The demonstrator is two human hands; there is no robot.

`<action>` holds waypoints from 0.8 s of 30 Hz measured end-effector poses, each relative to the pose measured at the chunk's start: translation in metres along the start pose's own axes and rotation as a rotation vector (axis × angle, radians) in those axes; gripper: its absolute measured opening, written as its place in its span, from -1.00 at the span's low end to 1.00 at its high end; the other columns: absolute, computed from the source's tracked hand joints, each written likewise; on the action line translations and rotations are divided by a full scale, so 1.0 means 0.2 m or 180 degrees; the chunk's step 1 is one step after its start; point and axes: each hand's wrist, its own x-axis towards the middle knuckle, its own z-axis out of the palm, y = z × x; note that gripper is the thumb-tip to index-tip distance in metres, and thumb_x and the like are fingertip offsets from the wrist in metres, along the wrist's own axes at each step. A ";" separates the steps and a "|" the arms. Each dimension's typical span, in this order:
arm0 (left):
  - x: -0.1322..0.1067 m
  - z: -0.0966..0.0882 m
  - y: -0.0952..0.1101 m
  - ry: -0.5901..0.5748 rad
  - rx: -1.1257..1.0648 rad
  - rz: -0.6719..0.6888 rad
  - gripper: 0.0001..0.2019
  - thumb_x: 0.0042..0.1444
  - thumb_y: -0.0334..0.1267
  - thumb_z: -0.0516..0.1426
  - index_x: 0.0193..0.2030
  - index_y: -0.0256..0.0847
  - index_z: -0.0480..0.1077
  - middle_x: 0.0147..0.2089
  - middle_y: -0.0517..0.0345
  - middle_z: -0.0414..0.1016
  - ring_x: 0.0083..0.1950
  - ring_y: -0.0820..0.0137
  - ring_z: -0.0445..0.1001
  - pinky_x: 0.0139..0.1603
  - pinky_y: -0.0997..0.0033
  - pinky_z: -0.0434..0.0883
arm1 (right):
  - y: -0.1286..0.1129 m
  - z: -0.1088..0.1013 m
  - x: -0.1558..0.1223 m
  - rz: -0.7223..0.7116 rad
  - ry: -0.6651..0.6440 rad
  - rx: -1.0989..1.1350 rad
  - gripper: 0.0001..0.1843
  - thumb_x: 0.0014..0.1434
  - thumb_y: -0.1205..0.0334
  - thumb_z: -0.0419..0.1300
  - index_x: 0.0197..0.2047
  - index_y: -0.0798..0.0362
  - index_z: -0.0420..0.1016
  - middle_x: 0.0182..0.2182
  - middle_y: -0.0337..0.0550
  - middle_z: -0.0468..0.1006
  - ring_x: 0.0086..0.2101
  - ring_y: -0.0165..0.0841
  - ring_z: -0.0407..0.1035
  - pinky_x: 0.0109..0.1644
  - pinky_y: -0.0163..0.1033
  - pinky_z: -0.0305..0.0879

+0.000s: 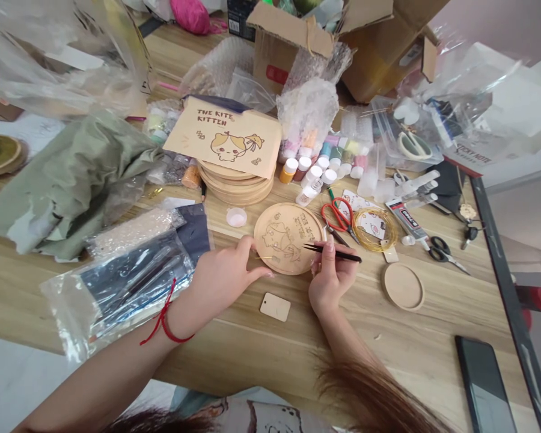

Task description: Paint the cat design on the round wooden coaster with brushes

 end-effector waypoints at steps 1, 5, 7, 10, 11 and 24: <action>0.00 0.01 0.00 0.0011 0.0096 -0.0015 -0.39 0.05 0.31 0.12 0.00 -0.18 0.31 -0.39 0.06 0.57 -0.36 0.16 0.58 -0.45 0.43 0.23 | 0.00 0.00 0.00 0.0016 0.0055 -0.0003 -0.68 0.14 -0.02 0.26 -0.32 0.02 0.27 -0.43 -0.21 0.56 -0.68 -0.54 0.15 -0.69 -0.38 0.02; 0.00 0.02 0.01 0.0128 0.0353 -0.0018 -0.35 0.04 0.33 0.11 0.01 -0.22 0.31 -0.42 -0.01 0.56 -0.39 0.10 0.58 -0.47 0.40 0.22 | 0.01 0.00 0.02 0.0018 0.0213 -0.0032 -0.64 0.10 -0.05 0.29 -0.34 0.03 0.29 -0.45 -0.19 0.57 -0.67 -0.53 0.14 -0.67 -0.38 0.01; -0.01 0.01 0.02 0.0218 0.0438 0.0005 -0.33 0.04 0.31 0.12 0.04 -0.26 0.31 -0.44 -0.03 0.55 -0.41 0.11 0.57 -0.48 0.40 0.23 | 0.01 -0.01 0.03 0.0052 0.0227 -0.0028 -0.64 0.09 -0.05 0.29 -0.34 0.03 0.28 -0.45 -0.20 0.57 -0.68 -0.53 0.13 -0.68 -0.38 0.01; -0.02 0.00 0.03 0.0354 0.0468 0.0096 -0.33 0.07 0.27 0.12 0.10 -0.28 0.31 -0.45 -0.01 0.55 -0.42 0.14 0.56 -0.48 0.38 0.24 | 0.01 -0.01 0.03 0.0133 0.0192 0.0024 -0.64 0.10 -0.05 0.29 -0.34 0.02 0.28 -0.47 -0.24 0.56 -0.70 -0.55 0.09 -0.70 -0.39 -0.01; -0.03 0.00 0.03 0.0387 0.0468 0.0149 -0.33 0.08 0.25 0.13 0.12 -0.28 0.31 -0.44 -0.01 0.55 -0.41 0.15 0.56 -0.47 0.38 0.25 | 0.01 -0.01 0.03 0.0166 0.0181 0.0054 -0.64 0.09 -0.05 0.30 -0.34 0.02 0.28 -0.48 -0.25 0.56 -0.71 -0.55 0.09 -0.71 -0.40 -0.01; -0.11 -0.01 0.05 0.0435 0.0557 0.0547 -0.48 0.22 0.04 0.12 0.20 -0.27 0.34 -0.41 0.04 0.57 -0.40 0.23 0.54 -0.48 0.37 0.18 | 0.02 -0.02 0.06 0.0307 0.0081 0.0224 -0.68 0.09 0.01 0.31 -0.36 0.04 0.30 -0.47 -0.24 0.58 -0.70 -0.54 0.16 -0.70 -0.39 0.08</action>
